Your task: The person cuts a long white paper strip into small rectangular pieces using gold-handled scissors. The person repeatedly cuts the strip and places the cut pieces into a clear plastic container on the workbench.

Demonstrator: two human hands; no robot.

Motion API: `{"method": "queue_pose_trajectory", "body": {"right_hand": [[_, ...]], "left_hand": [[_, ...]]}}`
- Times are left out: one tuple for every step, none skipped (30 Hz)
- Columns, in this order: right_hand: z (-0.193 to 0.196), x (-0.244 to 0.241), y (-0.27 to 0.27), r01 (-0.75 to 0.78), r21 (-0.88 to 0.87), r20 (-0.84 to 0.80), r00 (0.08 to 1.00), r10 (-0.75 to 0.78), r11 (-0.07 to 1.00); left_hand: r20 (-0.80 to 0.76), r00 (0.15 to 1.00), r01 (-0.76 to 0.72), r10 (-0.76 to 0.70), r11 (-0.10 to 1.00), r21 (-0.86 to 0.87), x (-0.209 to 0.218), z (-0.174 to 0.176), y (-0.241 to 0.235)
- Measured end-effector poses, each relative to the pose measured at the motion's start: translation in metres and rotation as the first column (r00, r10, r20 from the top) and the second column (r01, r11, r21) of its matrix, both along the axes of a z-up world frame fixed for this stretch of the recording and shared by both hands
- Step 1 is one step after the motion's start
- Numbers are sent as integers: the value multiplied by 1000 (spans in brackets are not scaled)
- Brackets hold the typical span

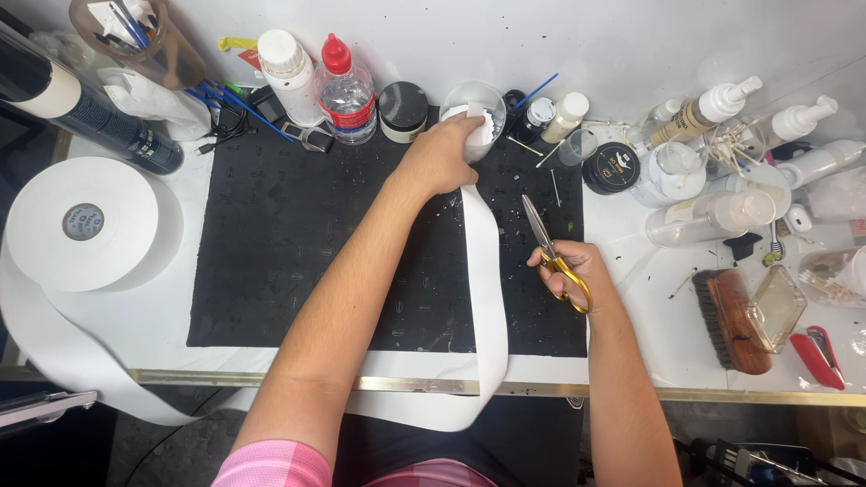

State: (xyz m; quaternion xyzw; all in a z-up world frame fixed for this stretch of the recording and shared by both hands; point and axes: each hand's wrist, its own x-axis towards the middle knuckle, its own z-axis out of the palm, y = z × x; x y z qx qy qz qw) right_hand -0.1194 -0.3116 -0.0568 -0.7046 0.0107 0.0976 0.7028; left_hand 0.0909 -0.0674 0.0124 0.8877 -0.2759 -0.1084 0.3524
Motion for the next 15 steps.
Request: {"method": "queue_pose_trajectory", "body": {"right_hand": [[-1, 0, 0, -6, 24, 21, 1000, 6, 1000], [-1, -1, -1, -2, 21, 24, 1000, 1, 1000], [-2, -1, -1, 3, 17, 28, 1000, -3, 1000], [-3, -1, -2, 6, 13, 33, 999, -7, 1000], [-3, -2, -2, 11, 20, 32, 999, -12, 1000], [-4, -2, -3, 14, 26, 31, 999, -15, 1000], [-5, -2, -3, 17, 32, 30, 999, -18, 999], [-6, -3, -3, 18, 56, 50, 999, -21, 998], [-7, -3, -2, 18, 81, 69, 997, -23, 997], [-8, -4, -2, 17, 105, 90, 996, -26, 994], [-9, -4, -2, 35, 80, 83, 996, -42, 996], [-10, -5, -2, 54, 55, 74, 996, -58, 997], [-10, -5, -2, 73, 30, 66, 995, -75, 997], [-10, -5, -2, 67, 65, 84, 994, -72, 996], [-10, -4, -1, 60, 98, 102, 992, -70, 993]], "left_hand": [[6, 1000, 10, -10, 998, 58, 1, 1, -1], [9, 1000, 23, -24, 993, 115, 0, 2, -3], [16, 999, 28, -30, 989, 143, -1, 3, -5], [25, 999, 31, -36, 985, 169, -1, 5, -5], [33, 999, 34, -41, 980, 196, -2, 8, -5], [60, 997, 28, -41, 981, 191, -4, 11, -4], [88, 995, 23, -40, 982, 185, -6, 13, -3], [113, 993, 18, -39, 984, 180, -10, 15, -2], [101, 994, 15, -29, 989, 144, -14, 17, 1], [91, 996, 11, -21, 994, 108, -19, 18, 5], [80, 997, 6, -12, 997, 72, -24, 19, 9], [112, 994, 7, -11, 999, 36, -29, 20, 13], [144, 990, 9, -9, 1000, 1, -35, 20, 17], [177, 984, 12, -6, 999, -35, -40, 20, 21], [169, 986, -2, 7, 1000, -31, -45, 21, 23]]}}
